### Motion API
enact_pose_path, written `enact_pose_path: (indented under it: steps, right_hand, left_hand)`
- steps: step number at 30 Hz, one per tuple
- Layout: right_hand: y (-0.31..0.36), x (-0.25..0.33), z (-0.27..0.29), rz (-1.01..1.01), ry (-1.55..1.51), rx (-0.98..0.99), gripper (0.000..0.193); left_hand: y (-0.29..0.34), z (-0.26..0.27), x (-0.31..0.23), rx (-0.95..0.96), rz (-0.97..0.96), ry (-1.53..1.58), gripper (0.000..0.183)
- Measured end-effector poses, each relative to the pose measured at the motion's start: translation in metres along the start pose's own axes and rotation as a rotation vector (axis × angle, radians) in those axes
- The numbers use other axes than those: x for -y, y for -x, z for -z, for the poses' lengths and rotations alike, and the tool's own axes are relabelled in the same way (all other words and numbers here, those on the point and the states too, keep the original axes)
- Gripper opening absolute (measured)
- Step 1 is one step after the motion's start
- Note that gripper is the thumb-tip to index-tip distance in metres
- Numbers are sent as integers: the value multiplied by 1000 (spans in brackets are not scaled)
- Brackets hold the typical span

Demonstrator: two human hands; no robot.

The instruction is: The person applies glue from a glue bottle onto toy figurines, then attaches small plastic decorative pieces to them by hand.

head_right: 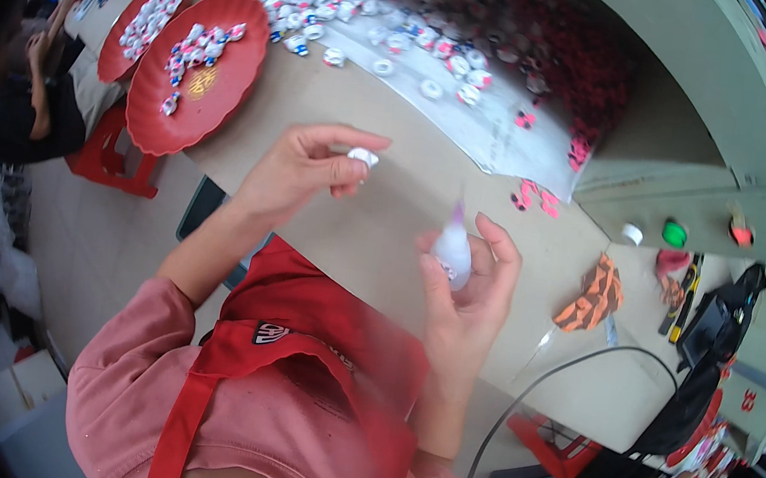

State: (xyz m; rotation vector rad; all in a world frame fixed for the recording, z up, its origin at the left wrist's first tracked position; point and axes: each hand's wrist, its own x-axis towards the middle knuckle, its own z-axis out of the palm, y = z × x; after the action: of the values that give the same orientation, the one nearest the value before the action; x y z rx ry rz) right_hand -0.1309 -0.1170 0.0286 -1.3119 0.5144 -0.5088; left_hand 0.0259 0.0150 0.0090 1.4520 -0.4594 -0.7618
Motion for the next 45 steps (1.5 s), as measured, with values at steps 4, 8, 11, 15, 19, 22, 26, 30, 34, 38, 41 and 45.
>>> enact_pose_path:
  steps: [4,8,11,15,19,22,26,30,34,38,41,45]
  right_hand:
    - [10,9,16,141,-7,-188,33]
    - [23,11,9,524,330,-317,29]
    - [30,14,-2,498,322,-251,24]
    - [25,15,-8,497,394,-159,23]
    - [20,12,-11,552,432,-132,22]
    - [16,12,-12,590,483,-91,22]
    - [14,13,-14,582,483,-103,22]
    - [14,10,-15,589,466,-114,20]
    - [14,12,-13,594,465,-112,20]
    - [13,15,-11,602,491,-98,22]
    - [10,15,-13,635,481,-87,22]
    - [15,17,-11,593,526,-36,19]
  left_hand:
    - [10,-40,-10,132,112,670,29]
    - [16,-50,-1,9,-224,207,30]
    - [16,-46,6,-21,-360,149,31]
    - [21,-44,1,-65,-336,185,27]
    - [23,-42,-3,-76,-226,288,31]
    - [22,-42,-1,-74,-250,286,32]
    - [21,-42,1,-72,-308,270,31]
    - [20,-43,1,-69,-343,234,30]
    - [19,-43,0,-75,-355,233,29]
    - [19,-44,2,-70,-363,228,29]
    - [20,-45,1,-66,-375,211,29]
    - [19,-43,2,-64,-400,195,28]
